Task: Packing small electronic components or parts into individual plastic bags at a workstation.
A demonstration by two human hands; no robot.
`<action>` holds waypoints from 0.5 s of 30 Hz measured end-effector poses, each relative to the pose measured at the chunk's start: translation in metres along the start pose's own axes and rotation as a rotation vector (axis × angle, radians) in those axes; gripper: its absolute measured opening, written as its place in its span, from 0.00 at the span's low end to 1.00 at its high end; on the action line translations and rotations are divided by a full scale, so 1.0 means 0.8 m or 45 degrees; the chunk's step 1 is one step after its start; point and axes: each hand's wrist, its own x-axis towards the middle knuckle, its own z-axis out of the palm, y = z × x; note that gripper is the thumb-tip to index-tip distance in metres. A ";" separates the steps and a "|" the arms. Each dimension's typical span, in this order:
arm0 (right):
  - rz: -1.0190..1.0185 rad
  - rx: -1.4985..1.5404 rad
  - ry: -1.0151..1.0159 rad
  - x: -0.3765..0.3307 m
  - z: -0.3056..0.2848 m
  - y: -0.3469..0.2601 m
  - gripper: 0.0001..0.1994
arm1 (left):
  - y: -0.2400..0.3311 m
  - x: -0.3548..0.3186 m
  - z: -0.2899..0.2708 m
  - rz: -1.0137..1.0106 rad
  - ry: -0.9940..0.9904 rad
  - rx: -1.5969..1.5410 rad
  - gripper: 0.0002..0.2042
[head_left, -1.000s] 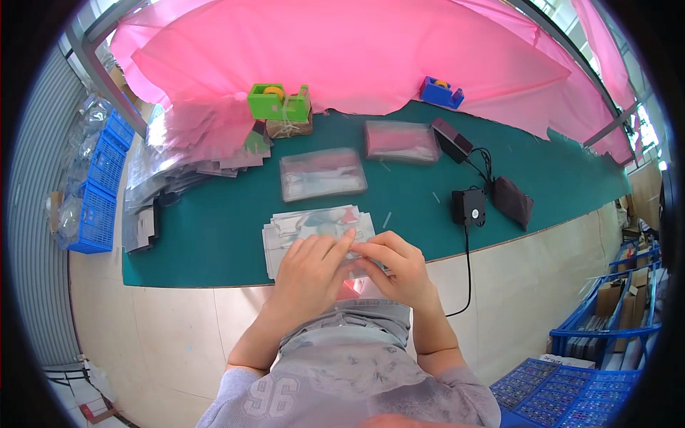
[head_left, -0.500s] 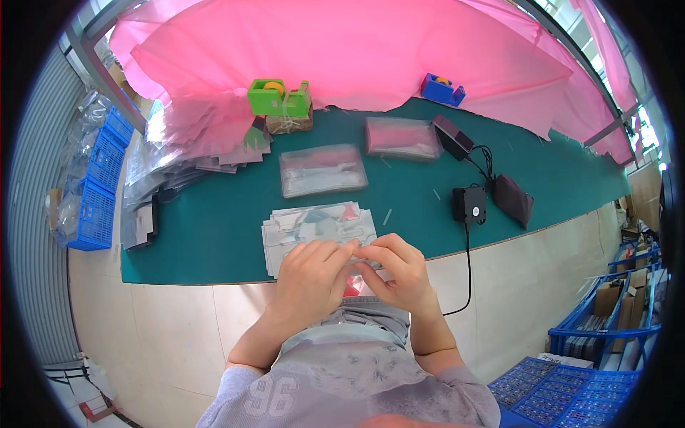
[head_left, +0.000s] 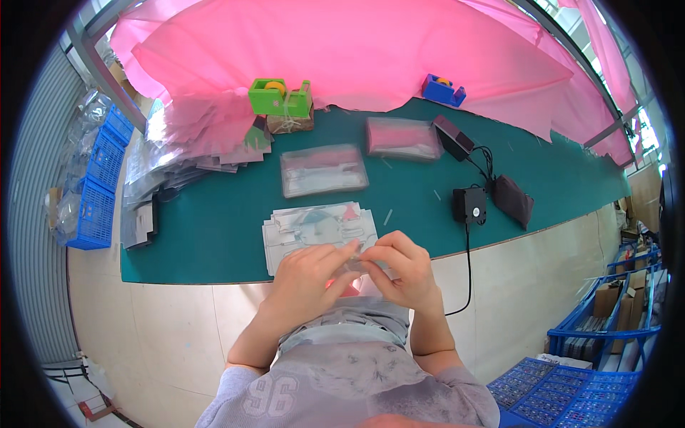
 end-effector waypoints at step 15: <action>0.061 0.137 -0.072 -0.002 -0.007 0.013 0.09 | -0.037 -0.028 0.015 0.001 -0.117 -0.051 0.12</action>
